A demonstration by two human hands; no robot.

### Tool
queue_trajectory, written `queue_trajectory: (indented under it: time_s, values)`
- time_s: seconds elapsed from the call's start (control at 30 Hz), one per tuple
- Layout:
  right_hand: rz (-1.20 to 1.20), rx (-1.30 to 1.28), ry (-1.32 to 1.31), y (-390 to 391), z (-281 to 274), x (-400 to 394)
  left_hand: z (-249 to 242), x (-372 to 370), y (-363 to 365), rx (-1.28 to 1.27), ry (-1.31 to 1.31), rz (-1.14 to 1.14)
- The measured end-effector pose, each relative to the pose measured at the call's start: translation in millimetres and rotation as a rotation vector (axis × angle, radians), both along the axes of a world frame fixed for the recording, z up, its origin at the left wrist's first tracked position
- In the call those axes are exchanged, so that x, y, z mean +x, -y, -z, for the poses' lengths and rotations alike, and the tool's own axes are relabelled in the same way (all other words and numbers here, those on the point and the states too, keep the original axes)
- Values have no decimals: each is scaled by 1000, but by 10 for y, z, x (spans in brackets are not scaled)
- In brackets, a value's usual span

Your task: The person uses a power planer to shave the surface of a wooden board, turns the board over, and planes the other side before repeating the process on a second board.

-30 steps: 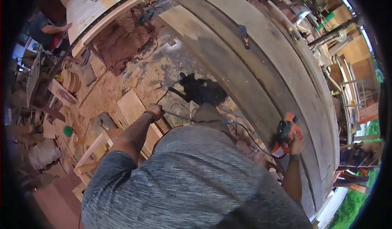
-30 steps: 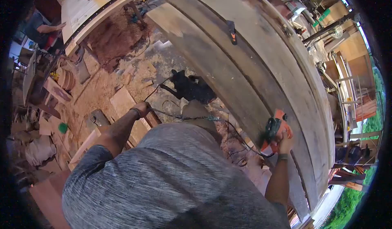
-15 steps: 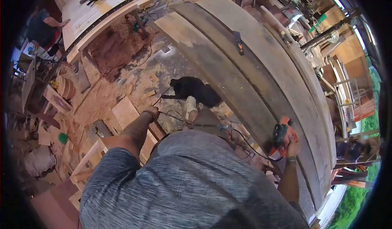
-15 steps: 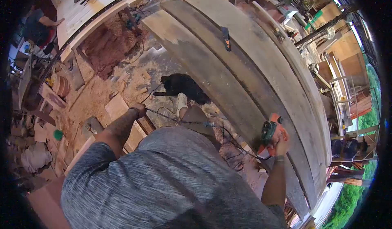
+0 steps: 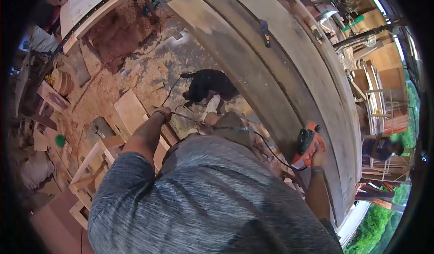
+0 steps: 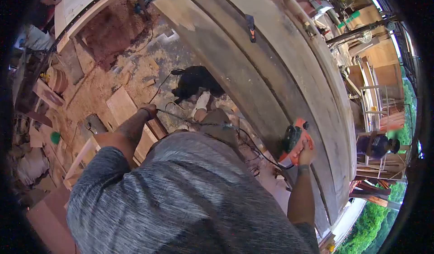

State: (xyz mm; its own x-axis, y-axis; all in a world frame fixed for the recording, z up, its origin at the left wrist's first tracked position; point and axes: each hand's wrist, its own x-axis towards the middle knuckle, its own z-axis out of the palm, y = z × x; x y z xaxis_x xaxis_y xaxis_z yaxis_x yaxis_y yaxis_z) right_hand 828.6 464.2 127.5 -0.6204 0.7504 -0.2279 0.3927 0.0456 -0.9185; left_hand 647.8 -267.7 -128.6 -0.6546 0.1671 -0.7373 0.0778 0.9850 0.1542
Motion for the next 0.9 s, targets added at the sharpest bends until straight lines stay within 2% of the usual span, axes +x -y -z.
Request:
queue_trajectory:
  time_s: [0.07,0.13,0.23,0.27,0.3,0.37,0.4,0.5,0.53,0.63,0.7,0.77,0.83,0.9]
  values:
    - [13,7,-8,-74,41,21,-203,67,-38,-31,31,43]
    - [37,7,-24,-264,229,60,357,141,99,-87,-39,100]
    - [-1,-53,-38,-91,77,68,1385,190,593,7,-97,145]
    - [12,-47,-12,-7,27,81,1372,245,590,12,-91,103]
    - [26,-39,15,121,-54,54,1344,300,582,17,-85,60]
    - [-1,18,-9,108,-63,-1,636,215,389,-91,-74,-128]
    - [-42,66,-53,23,42,-26,784,151,463,-116,-131,25]
    - [-17,-44,-50,9,43,92,201,-118,277,-56,-246,-142]
    - [10,-123,-39,64,-40,69,70,-273,207,-17,-259,-213]
    - [59,-138,-55,232,-151,2,-51,-765,62,181,-402,-476]
    - [56,-96,-42,224,-149,-17,1,-1026,-115,492,-680,-547]
    - [4,-54,-64,137,-84,-6,-649,-1139,-383,618,-710,-332]
    - [-78,-36,-139,33,12,2,-684,-1286,-530,680,-659,-148]
    - [-32,-54,-71,-10,30,26,-741,-1277,-648,659,-595,7]
